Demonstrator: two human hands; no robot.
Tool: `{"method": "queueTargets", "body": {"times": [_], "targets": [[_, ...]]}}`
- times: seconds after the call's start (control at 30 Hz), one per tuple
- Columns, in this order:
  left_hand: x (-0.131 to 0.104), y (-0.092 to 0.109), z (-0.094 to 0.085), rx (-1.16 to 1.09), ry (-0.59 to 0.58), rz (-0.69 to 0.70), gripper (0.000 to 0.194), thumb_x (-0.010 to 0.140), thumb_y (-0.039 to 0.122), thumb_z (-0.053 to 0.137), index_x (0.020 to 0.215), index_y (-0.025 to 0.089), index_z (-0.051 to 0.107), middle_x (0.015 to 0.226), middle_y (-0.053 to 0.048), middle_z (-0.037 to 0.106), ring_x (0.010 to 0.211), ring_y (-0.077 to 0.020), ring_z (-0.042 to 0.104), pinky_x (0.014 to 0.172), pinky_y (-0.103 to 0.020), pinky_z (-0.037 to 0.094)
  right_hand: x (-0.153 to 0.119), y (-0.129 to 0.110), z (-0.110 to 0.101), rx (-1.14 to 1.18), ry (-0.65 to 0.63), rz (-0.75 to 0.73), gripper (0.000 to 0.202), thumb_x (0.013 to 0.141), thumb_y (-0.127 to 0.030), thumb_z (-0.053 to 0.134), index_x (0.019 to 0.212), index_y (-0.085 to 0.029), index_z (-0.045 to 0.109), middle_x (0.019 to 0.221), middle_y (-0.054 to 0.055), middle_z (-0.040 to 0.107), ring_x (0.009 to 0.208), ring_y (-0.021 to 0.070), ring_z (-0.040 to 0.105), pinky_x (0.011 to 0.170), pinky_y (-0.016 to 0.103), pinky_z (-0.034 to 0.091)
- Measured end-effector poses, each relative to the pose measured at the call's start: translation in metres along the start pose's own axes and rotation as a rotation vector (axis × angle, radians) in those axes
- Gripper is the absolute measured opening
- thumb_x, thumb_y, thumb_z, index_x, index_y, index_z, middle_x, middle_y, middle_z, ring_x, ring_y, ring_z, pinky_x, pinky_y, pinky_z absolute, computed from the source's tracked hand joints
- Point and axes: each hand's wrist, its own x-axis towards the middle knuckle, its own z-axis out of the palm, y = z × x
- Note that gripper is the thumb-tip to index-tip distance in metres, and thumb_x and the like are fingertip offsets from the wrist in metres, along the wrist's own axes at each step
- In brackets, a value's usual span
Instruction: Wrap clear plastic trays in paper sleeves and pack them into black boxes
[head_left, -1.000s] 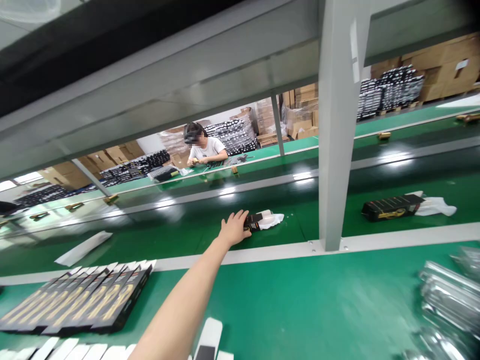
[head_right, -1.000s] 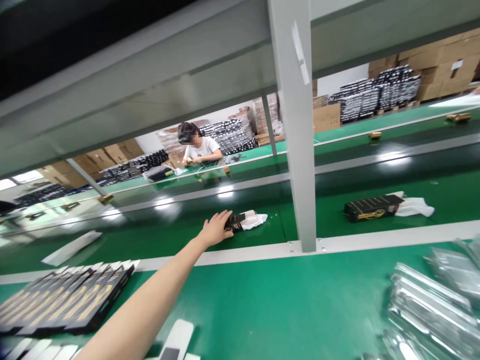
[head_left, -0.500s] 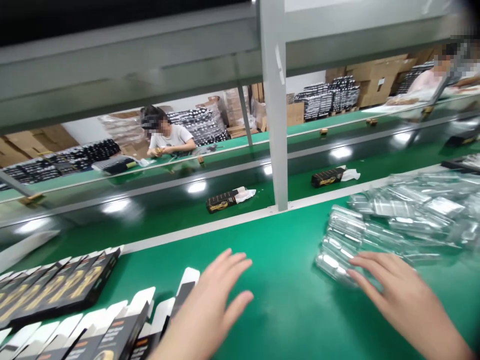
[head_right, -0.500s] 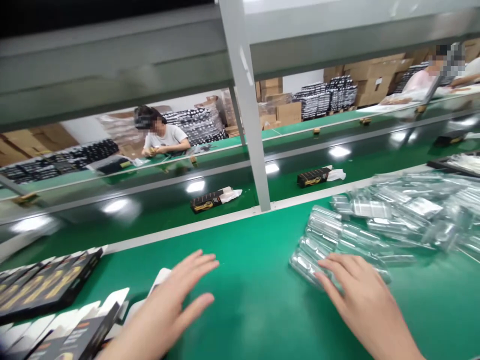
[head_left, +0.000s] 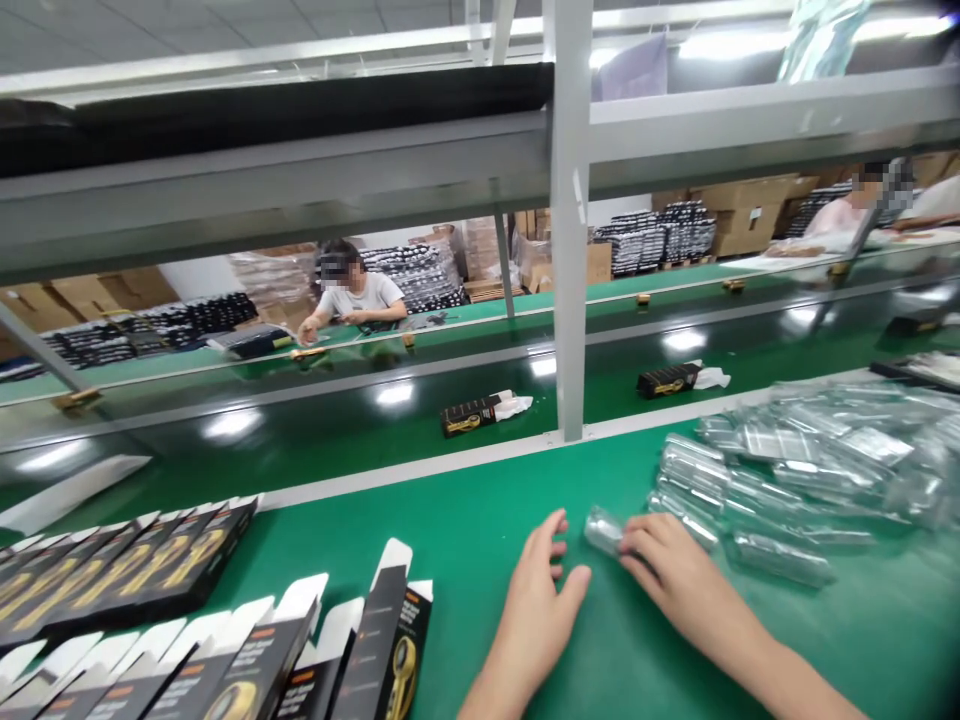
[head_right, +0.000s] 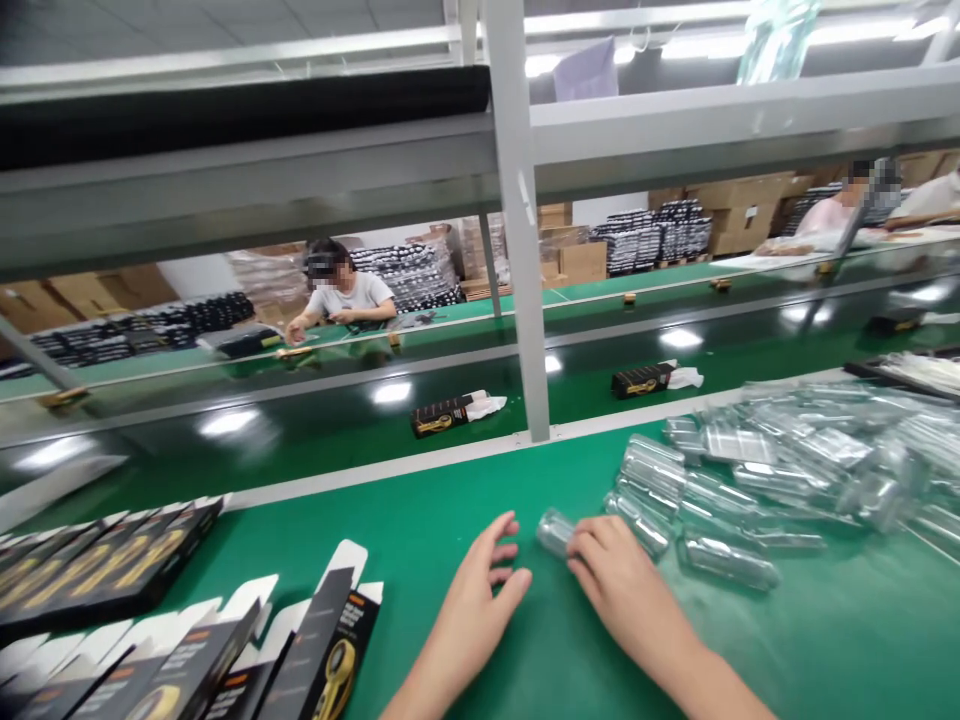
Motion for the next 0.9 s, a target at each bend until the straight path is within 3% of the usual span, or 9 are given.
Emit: {"method": "queueTargets", "body": {"times": [0.1, 0.2, 0.33, 0.43, 0.63, 0.8, 0.9], "targets": [[0.025, -0.009, 0.013, 0.136, -0.006, 0.114, 0.061, 0.082, 0.021, 0.048, 0.14, 0.022, 0.031, 0.149, -0.006, 0.032, 0.135, -0.0185, 0.033, 0.11, -0.036, 0.035, 0.004, -0.007, 0.005, -0.028, 0.054, -0.013, 0.014, 0.096, -0.021, 0.046, 0.108, -0.026, 0.05, 0.118, 0.002, 0.05, 0.113, 0.0175, 0.044, 0.096, 0.033, 0.039], [0.032, -0.02, 0.018, 0.195, -0.024, 0.14, 0.055, 0.083, 0.022, 0.048, 0.137, 0.023, 0.038, 0.147, -0.004, 0.037, 0.137, -0.0185, 0.03, 0.116, -0.039, 0.024, -0.007, 0.012, -0.011, -0.114, 0.152, 0.054, 0.015, 0.097, -0.026, 0.045, 0.112, -0.027, 0.049, 0.114, 0.002, 0.053, 0.108, 0.0189, 0.046, 0.093, 0.037, 0.037], [0.032, -0.026, 0.019, 0.234, -0.022, 0.12, 0.046, 0.084, 0.028, 0.05, 0.13, 0.024, 0.049, 0.137, -0.005, 0.05, 0.129, -0.0209, 0.042, 0.112, -0.04, 0.032, -0.03, 0.048, -0.035, -0.271, 0.149, 0.154, 0.013, 0.094, -0.035, 0.049, 0.092, -0.023, 0.055, 0.084, 0.001, 0.056, 0.082, 0.023, 0.049, 0.074, 0.04, 0.036], [0.04, -0.022, 0.023, 0.259, 0.014, 0.102, 0.044, 0.082, 0.029, 0.053, 0.126, 0.024, 0.052, 0.133, -0.005, 0.053, 0.125, -0.0227, 0.046, 0.109, -0.041, 0.035, -0.034, 0.058, -0.036, -0.355, 0.091, 0.162, 0.019, 0.094, -0.034, 0.047, 0.082, -0.023, 0.056, 0.076, 0.001, 0.052, 0.075, 0.0243, 0.045, 0.067, 0.039, 0.03], [0.061, -0.016, 0.035, 0.316, 0.108, 0.091, 0.043, 0.085, 0.029, 0.05, 0.127, 0.021, 0.05, 0.132, -0.008, 0.053, 0.123, -0.0268, 0.045, 0.106, -0.048, 0.036, -0.01, 0.053, -0.027, -0.393, 0.104, 0.17, 0.02, 0.093, -0.025, 0.046, 0.075, -0.02, 0.052, 0.074, 0.002, 0.049, 0.075, 0.0224, 0.043, 0.068, 0.038, 0.03], [0.063, -0.027, 0.031, 0.322, 0.124, 0.165, 0.049, 0.088, 0.032, 0.043, 0.136, 0.02, 0.037, 0.142, -0.009, 0.042, 0.132, -0.0228, 0.035, 0.112, -0.046, 0.03, 0.01, 0.048, -0.022, -0.377, 0.15, 0.248, 0.017, 0.091, -0.018, 0.049, 0.074, -0.019, 0.052, 0.076, 0.002, 0.051, 0.079, 0.0206, 0.045, 0.075, 0.036, 0.036], [0.064, -0.032, 0.028, 0.319, 0.145, 0.213, 0.047, 0.089, 0.036, 0.04, 0.134, 0.02, 0.039, 0.139, -0.01, 0.043, 0.13, -0.0236, 0.037, 0.11, -0.048, 0.032, 0.013, 0.041, -0.02, -0.36, 0.143, 0.286, 0.015, 0.09, -0.021, 0.055, 0.074, -0.02, 0.055, 0.078, 0.002, 0.055, 0.081, 0.021, 0.049, 0.075, 0.035, 0.039]]}}
